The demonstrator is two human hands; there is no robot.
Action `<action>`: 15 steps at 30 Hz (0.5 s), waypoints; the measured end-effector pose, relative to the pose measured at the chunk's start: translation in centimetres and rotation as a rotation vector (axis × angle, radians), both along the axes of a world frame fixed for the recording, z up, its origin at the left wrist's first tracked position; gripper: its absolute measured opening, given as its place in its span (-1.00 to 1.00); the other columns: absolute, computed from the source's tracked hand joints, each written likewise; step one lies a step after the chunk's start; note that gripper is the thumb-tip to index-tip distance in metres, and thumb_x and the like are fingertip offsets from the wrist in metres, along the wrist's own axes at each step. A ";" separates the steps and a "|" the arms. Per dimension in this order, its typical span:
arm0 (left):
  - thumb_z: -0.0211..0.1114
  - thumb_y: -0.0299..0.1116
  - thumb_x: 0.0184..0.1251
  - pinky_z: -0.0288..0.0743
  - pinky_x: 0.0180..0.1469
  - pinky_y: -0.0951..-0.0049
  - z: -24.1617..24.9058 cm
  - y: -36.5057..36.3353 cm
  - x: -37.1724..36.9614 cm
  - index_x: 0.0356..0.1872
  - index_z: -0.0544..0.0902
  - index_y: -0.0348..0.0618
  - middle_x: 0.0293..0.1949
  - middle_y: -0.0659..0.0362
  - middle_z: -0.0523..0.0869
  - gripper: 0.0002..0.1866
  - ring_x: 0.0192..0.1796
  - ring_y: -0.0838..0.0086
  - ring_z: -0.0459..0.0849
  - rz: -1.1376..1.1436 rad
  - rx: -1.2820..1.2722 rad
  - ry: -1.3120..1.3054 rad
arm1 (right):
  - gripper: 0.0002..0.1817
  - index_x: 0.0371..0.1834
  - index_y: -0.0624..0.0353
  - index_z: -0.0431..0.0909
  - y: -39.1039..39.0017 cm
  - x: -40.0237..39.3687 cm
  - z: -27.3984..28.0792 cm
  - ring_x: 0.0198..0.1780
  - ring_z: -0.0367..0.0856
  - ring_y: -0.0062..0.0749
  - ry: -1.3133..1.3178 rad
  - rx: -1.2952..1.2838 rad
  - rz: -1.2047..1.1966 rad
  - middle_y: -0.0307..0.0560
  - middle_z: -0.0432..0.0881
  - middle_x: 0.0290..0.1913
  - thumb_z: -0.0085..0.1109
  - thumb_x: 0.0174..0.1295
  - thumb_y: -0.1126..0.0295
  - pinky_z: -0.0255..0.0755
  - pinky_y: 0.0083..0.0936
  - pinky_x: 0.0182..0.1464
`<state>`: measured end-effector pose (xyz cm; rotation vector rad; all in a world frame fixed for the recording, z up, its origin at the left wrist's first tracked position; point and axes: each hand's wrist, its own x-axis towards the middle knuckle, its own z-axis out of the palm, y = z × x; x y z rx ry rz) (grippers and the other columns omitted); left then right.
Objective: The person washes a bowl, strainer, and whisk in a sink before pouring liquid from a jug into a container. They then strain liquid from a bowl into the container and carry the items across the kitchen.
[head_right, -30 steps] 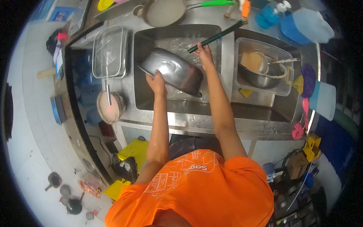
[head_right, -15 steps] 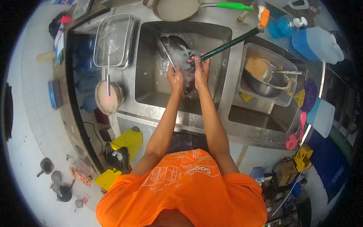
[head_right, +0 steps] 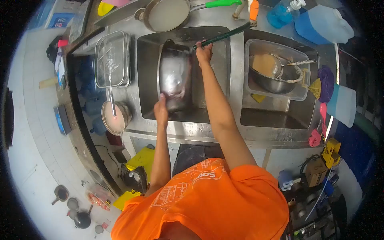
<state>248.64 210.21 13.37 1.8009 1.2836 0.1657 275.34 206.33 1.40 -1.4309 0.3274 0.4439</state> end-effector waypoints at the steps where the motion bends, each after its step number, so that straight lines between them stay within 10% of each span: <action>1: 0.10 0.08 0.36 0.24 -0.42 0.34 -0.4 0.9 -0.5 -0.60 0.49 -0.41 -0.68 0.14 0.41 -0.38 -0.51 0.50 0.29 0.070 -0.008 -0.026 | -0.66 -0.01 0.12 0.30 -0.4 -0.4 -0.1 -0.28 0.51 -0.49 0.002 -0.006 -0.010 -0.16 0.52 -0.25 0.19 0.21 0.39 0.41 -0.57 -0.25; 8: 0.14 0.14 0.31 -0.02 -0.56 0.43 0.5 2.7 2.0 -0.81 0.26 -0.15 -0.73 0.38 0.22 -0.35 -0.59 0.63 0.13 0.409 0.130 -0.110 | -0.68 -0.01 0.14 0.30 -2.7 -5.7 2.9 -0.25 0.53 -0.51 0.020 0.071 0.092 -0.14 0.59 -0.20 0.17 0.24 0.38 0.44 -0.59 -0.19; 10: 0.17 0.12 0.29 0.31 -0.45 0.51 1.2 3.4 2.1 -0.65 0.52 -0.32 -0.60 0.27 0.46 -0.39 -0.51 0.57 0.35 0.631 0.062 -0.352 | -0.62 -0.01 0.21 0.29 -4.3 -7.2 0.2 -0.28 0.60 -0.49 0.011 0.131 0.023 -0.12 0.61 -0.22 0.20 0.22 0.31 0.46 -0.56 -0.30; 15: 0.07 0.18 0.32 0.37 -0.33 0.48 2.7 3.5 0.1 -0.40 0.58 -0.42 -0.44 0.21 0.52 -0.34 -0.40 0.53 0.40 0.571 -0.047 -0.440 | -0.73 -0.04 0.18 0.34 -4.3 -5.7 -6.3 -0.34 0.61 -0.45 0.050 -0.059 0.069 -0.03 0.60 -0.25 0.02 0.36 0.23 0.52 -0.53 -0.28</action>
